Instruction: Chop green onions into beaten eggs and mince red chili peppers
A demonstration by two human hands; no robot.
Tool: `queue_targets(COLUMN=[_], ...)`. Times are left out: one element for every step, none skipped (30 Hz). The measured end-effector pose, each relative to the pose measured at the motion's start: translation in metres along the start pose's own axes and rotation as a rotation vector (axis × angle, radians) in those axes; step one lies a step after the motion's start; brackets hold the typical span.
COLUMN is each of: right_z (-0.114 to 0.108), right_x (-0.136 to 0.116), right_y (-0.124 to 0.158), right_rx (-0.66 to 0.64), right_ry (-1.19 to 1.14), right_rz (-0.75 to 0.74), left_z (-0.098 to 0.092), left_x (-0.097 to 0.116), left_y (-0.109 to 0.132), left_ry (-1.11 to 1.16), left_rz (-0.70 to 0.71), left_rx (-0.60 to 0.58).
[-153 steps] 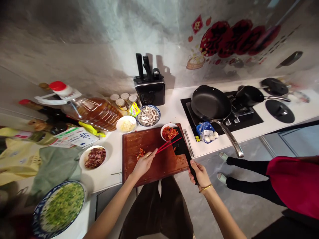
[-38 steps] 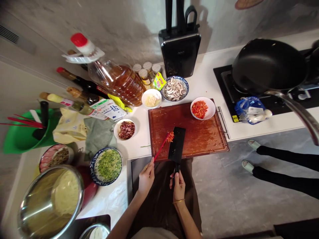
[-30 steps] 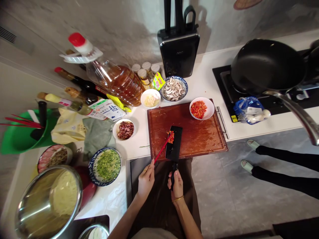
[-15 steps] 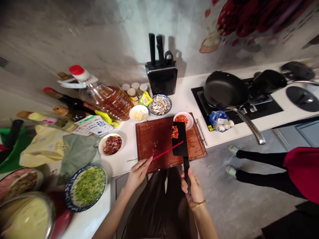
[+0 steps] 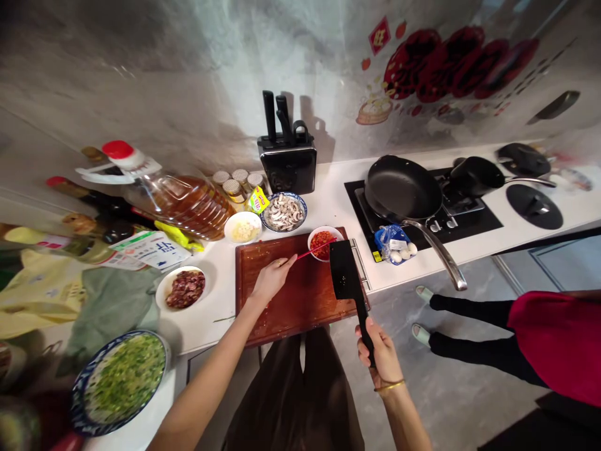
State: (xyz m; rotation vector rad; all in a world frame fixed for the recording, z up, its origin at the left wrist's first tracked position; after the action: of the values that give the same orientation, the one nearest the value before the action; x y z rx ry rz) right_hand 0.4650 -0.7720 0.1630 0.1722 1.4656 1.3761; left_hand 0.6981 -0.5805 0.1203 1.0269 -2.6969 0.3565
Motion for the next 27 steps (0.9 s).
queue_targets(right_z=[-0.005,-0.01,-0.015,-0.02,-0.025,-0.028,-0.03,-0.029,-0.026,-0.019,-0.011,-0.003,0.005,0.012,0.017,0.021,0.023,0.023,0.022,0.02,0.018,0.016,0.014,0.012,0.011,0.01,0.009], right_x=[0.002,0.004,0.006,0.009,0.012,0.015,0.019,0.022,0.026,0.032,0.038,0.045,0.052,0.058,0.063,0.067,0.07,0.073,0.075,0.077,0.079,0.082,0.086,0.091,0.097,0.103,0.112], right_y=[0.003,0.007,0.012,0.015,0.018,0.018,0.016,0.012,0.005,-0.004,-0.015,-0.027,-0.04,-0.053,-0.064,-0.074,-0.08,-0.085,-0.086,-0.085,-0.081,-0.076,-0.069,-0.06,-0.051,-0.042,-0.033], right_rx=[0.003,0.001,-0.007,-0.017,-0.019,-0.014,-0.009,-0.012,-0.021,-0.041,-0.064,-0.072,-0.055,-0.012,0.028,0.06,0.078,0.077,0.059,0.027,-0.016,-0.064,-0.113,-0.154,-0.176,-0.163,-0.133], right_ry=[0.035,0.079,0.137,0.213,0.308,0.424,0.557,0.702,0.847,0.987,1.116,1.228,1.324,1.404,1.469,1.522,1.561,1.587,1.602,1.604,1.591,1.565,1.521,1.456,1.365,1.245,1.108], right_rz=[-0.015,-0.035,-0.059,-0.086,-0.123,-0.18,-0.262,-0.37,-0.499,-0.638,-0.776,-0.898,-1.006,-1.095,-1.165,-1.215,-1.246,-1.263,-1.265,-1.258,-1.24,-1.208,-1.162,-1.099,-1.024,-0.941,-0.839], left_z=[-0.003,-0.007,-0.012,-0.018,-0.025,-0.031,-0.037,-0.042,-0.045,-0.048,-0.049,-0.05,-0.05,-0.049,-0.048,-0.046,-0.045,-0.044,-0.043,-0.042,-0.04,-0.039,-0.039,-0.038,-0.038,-0.039,-0.039], left_x=[0.001,0.001,0.001,0.0,-0.002,-0.004,-0.008,-0.011,-0.015,-0.019,-0.022,-0.024,-0.025,-0.025,-0.026,-0.025,-0.025,-0.025,-0.025,-0.025,-0.026,-0.026,-0.027,-0.028,-0.029,-0.03,-0.031], left_y=[0.0,0.002,0.007,0.015,0.027,0.041,0.057,0.076,0.096,0.116,0.136,0.155,0.172,0.186,0.199,0.209,0.218,0.226,0.232,0.238,0.242,0.246,0.25,0.253,0.256,0.258,0.26], left_ry=[0.026,0.072,0.135,0.206,0.274,0.331,0.37,0.388,0.39,0.381,0.365,0.344,0.321,0.301,0.285,0.273,0.265,0.261,0.258,0.255,0.251,0.245,0.24,0.234,0.226,0.218,0.209], left_rz=[-0.019,-0.038,-0.06,-0.088,-0.126,-0.177,-0.242,-0.32,-0.402,-0.485,-0.559,-0.618,-0.659,-0.686,-0.703,-0.712,-0.718,-0.72,-0.72,-0.714,-0.704,-0.69,-0.676,-0.662,-0.651,-0.64,-0.626], left_rx=[0.019,0.048,0.086,0.139,0.203,0.273,0.346,0.415,0.474,0.521,0.552,0.569,0.573,0.564,0.549,0.534,0.521,0.51,0.499,0.486,0.469,0.447,0.426,0.406,0.389,0.371,0.347])
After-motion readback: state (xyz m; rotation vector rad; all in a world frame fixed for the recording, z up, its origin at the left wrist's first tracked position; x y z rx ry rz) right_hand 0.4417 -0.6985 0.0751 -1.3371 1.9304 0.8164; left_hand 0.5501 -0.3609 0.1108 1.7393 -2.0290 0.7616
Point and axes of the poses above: each hand's wrist, its own y-axis away from the middle knuckle, its own z-axis out of the palm, x = y × z, the point moved 3 cm from there along -y, towards the middle knuckle, and after that the axes turned 6 degrees about z, right-handed, at the moved point
